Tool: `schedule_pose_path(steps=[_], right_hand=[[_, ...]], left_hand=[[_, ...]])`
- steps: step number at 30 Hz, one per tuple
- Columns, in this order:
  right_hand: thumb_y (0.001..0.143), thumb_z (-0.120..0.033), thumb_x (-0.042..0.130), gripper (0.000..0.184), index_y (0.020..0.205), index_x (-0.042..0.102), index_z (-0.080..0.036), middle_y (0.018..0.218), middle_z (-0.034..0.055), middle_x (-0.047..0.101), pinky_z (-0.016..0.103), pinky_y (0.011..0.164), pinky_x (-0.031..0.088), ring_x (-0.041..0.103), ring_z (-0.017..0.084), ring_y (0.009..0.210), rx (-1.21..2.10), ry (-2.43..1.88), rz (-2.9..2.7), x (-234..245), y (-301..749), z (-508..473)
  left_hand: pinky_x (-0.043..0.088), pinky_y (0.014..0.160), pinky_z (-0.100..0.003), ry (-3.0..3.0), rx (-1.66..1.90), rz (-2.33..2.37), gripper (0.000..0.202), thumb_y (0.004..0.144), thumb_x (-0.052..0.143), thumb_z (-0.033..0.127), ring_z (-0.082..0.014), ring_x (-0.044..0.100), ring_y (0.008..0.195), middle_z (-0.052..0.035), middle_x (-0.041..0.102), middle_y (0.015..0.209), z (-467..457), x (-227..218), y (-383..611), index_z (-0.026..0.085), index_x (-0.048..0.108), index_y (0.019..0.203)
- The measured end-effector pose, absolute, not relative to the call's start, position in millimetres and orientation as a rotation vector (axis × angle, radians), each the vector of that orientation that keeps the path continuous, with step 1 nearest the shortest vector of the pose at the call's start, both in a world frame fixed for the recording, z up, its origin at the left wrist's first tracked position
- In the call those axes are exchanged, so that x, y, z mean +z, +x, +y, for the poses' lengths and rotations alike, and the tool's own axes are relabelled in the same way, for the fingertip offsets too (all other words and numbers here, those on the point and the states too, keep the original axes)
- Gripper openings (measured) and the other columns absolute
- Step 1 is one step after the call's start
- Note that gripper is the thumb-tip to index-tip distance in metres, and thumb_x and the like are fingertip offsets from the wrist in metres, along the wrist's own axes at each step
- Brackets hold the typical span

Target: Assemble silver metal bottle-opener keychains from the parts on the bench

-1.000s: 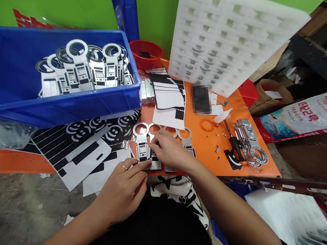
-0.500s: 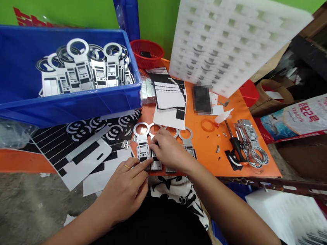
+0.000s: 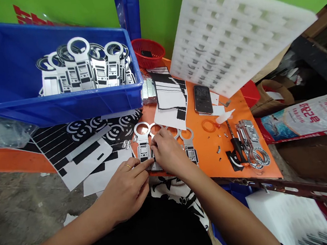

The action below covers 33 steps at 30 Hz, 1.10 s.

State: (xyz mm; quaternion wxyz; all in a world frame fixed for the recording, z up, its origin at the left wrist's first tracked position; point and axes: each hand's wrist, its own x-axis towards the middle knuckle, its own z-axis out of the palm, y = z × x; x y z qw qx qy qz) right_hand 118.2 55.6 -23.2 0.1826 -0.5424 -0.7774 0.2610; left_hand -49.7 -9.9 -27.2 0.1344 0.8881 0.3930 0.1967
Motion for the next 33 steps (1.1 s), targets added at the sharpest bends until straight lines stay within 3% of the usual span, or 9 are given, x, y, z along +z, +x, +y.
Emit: schedule_pose_path(steps=[6, 8, 12, 21, 24, 28, 33], right_hand=[[0.085, -0.014, 0.053, 0.010, 0.078, 0.053, -0.020, 0.095, 0.0065, 0.053, 0.036, 0.077, 0.047, 0.054, 0.021, 0.089, 0.714, -1.565, -2.153, -27, 118, 55], [0.084, -0.017, 0.056, 0.005, 0.086, 0.053, -0.020, 0.100, 0.0076, 0.054, 0.036, 0.076, 0.047, 0.054, 0.021, 0.089, 0.708, -1.588, -2.086, -28, 119, 55], [0.084, -0.021, 0.058, 0.025, 0.107, 0.048, -0.019, 0.108, 0.0103, 0.056, 0.038, 0.079, 0.047, 0.056, 0.022, 0.094, 0.684, -1.589, -1.912, -28, 123, 56], [0.083, -0.023, 0.060, 0.016, 0.096, 0.053, -0.021, 0.101, 0.0074, 0.056, 0.040, 0.080, 0.046, 0.054, 0.023, 0.092, 0.636, -1.622, -1.980, -32, 124, 60], [0.084, -0.021, 0.061, 0.014, 0.096, 0.055, -0.021, 0.101, 0.0071, 0.057, 0.039, 0.081, 0.045, 0.054, 0.022, 0.091, 0.630, -1.563, -1.922, -25, 128, 56], [0.090, -0.019, 0.056, 0.006, 0.095, 0.059, -0.022, 0.098, 0.0046, 0.057, 0.035, 0.082, 0.045, 0.055, 0.020, 0.092, 0.722, -1.336, -1.921, -3, 130, 34], [0.092, -0.015, 0.055, 0.009, 0.096, 0.060, -0.022, 0.100, 0.0040, 0.052, 0.032, 0.084, 0.046, 0.055, 0.017, 0.096, 0.830, -1.164, -2.082, 15, 125, 8]], left_hand=[[0.050, 0.079, -0.047, 2.571, 0.582, 1.137, 0.015, 0.081, 0.054, 0.010, -0.0300, 0.053, 0.094, -0.0143, 0.070, 0.116, -9, -26, -50, 0.010, 0.069, 0.084], [0.049, 0.080, -0.048, 2.570, 0.582, 1.136, 0.015, 0.082, 0.054, 0.010, -0.0301, 0.054, 0.094, -0.0141, 0.070, 0.116, -9, -26, -50, 0.010, 0.069, 0.084], [0.049, 0.079, -0.048, 2.563, 0.577, 1.136, 0.016, 0.082, 0.054, 0.010, -0.0304, 0.054, 0.094, -0.0140, 0.069, 0.118, -9, -26, -50, 0.012, 0.069, 0.085], [0.050, 0.078, -0.050, 2.501, 0.588, 1.133, 0.017, 0.082, 0.052, 0.009, -0.0298, 0.056, 0.093, -0.0135, 0.069, 0.119, -8, -27, -50, 0.014, 0.068, 0.081], [0.051, 0.085, -0.050, 2.253, 0.700, 1.081, 0.022, 0.085, 0.049, 0.010, -0.0279, 0.059, 0.097, -0.0126, 0.070, 0.117, -6, -24, -54, 0.014, 0.070, 0.087], [0.052, 0.093, -0.042, 1.604, 0.797, 1.051, 0.032, 0.089, 0.043, 0.015, -0.0225, 0.062, 0.104, -0.0078, 0.071, 0.115, -3, -12, -61, 0.020, 0.073, 0.097], [0.052, 0.085, -0.036, 1.309, 0.713, 1.051, 0.029, 0.088, 0.045, 0.023, -0.0210, 0.063, 0.091, -0.0049, 0.071, 0.096, -1, -2, -61, 0.020, 0.075, 0.090]])
